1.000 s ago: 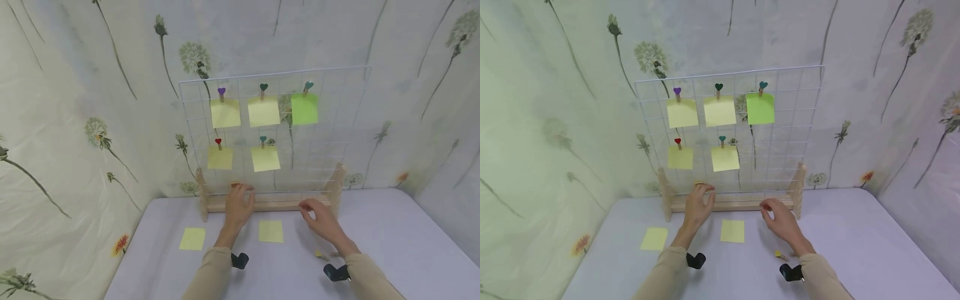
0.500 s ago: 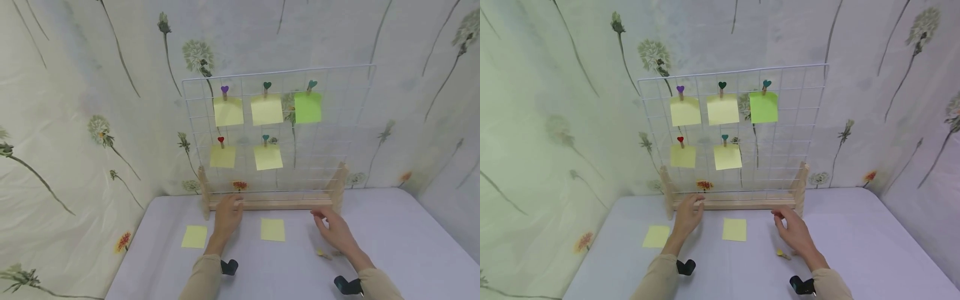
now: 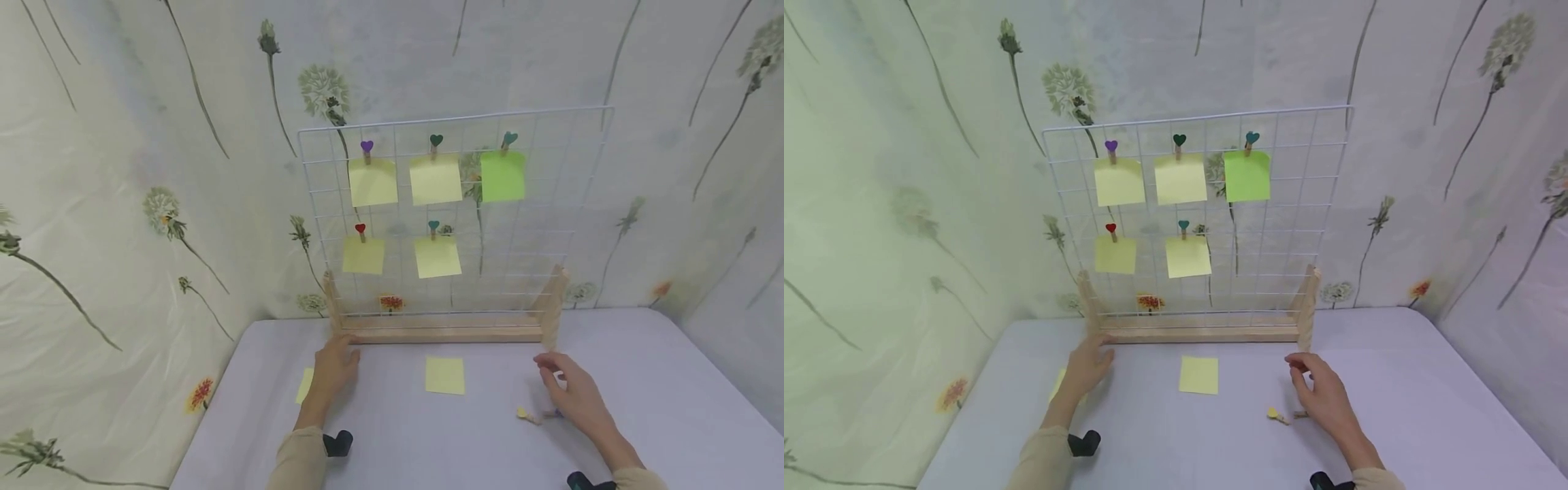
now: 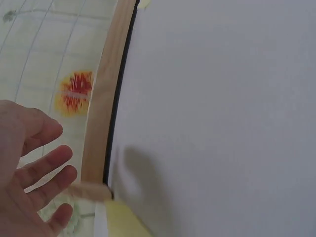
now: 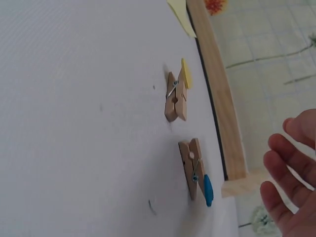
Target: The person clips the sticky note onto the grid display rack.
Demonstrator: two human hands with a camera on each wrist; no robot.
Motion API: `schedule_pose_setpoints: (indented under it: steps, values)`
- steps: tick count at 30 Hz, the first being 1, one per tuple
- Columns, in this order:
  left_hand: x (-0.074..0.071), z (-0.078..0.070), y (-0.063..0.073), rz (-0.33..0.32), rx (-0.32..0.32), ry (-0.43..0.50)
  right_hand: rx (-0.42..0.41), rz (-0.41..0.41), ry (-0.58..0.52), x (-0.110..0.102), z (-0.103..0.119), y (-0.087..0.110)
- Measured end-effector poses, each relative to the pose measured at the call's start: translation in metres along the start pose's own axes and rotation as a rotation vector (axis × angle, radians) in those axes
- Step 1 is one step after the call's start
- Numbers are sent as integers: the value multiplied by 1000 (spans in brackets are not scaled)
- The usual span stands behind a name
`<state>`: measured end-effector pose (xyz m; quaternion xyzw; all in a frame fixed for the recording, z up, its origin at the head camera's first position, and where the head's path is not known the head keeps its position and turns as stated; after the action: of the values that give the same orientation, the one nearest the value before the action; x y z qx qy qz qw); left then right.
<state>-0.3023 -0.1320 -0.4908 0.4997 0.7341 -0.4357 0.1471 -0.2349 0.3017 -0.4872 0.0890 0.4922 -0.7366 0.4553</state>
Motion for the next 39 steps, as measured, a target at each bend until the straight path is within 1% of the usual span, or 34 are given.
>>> schedule_pose_setpoints:
  steps: [4, 8, 10, 12, 15, 17, 20, 23, 25, 27, 28, 30, 34, 37, 39]
  values:
    - [-15, 26, 4, -4, -48, 3, 10, -27, -11, -9, -7, 6]
    - [-31, 45, 10, 4, -67, 5, 64, -4, 8, -12, -14, 11]
    - [-37, 55, 13, 2, -79, -10, 102, 14, 33, -13, -19, 14]
    - [-40, 65, 17, 1, -103, -31, 128, 20, 52, -16, -23, 18]
    - [-46, 74, 22, -16, -117, -28, 138, 16, 52, -20, -27, 22]
    - [-48, 77, 25, -28, -112, -15, 141, 10, 38, -23, -28, 25]
    - [-47, 80, 27, -29, -108, 0, 160, 33, 37, -25, -30, 30]
    - [-43, 84, 28, -2, -130, -7, 205, 60, 41, -24, -33, 38]
    - [-41, 86, 30, 18, -126, -10, 236, 73, 42, -23, -36, 44]
    - [-42, 86, 32, 35, -96, -3, 262, 82, 42, -23, -39, 49]
    - [-43, 86, 33, 42, -71, 1, 273, 88, 44, -23, -40, 51]
    - [-42, 87, 36, 63, -45, 5, 294, 103, 51, -23, -43, 55]
    - [-40, 92, 39, 88, -44, 34, 327, 141, 78, -26, -46, 62]
    - [-38, 94, 38, 82, -61, 76, 347, 171, 83, -27, -47, 66]
    - [-37, 94, 37, 63, -55, 96, 349, 194, 60, -26, -48, 68]
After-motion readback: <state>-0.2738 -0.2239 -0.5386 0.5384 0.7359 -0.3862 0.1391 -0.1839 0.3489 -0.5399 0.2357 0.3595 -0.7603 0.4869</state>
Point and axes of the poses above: each hand's wrist, its own y-axis away from the middle knuckle, its own x-axis out of the palm, z = x × y, the point moved 6 cm from there along -y, towards the middle knuckle, and after that the axes turned 15 degrees about -z, right-handed, at the moved point
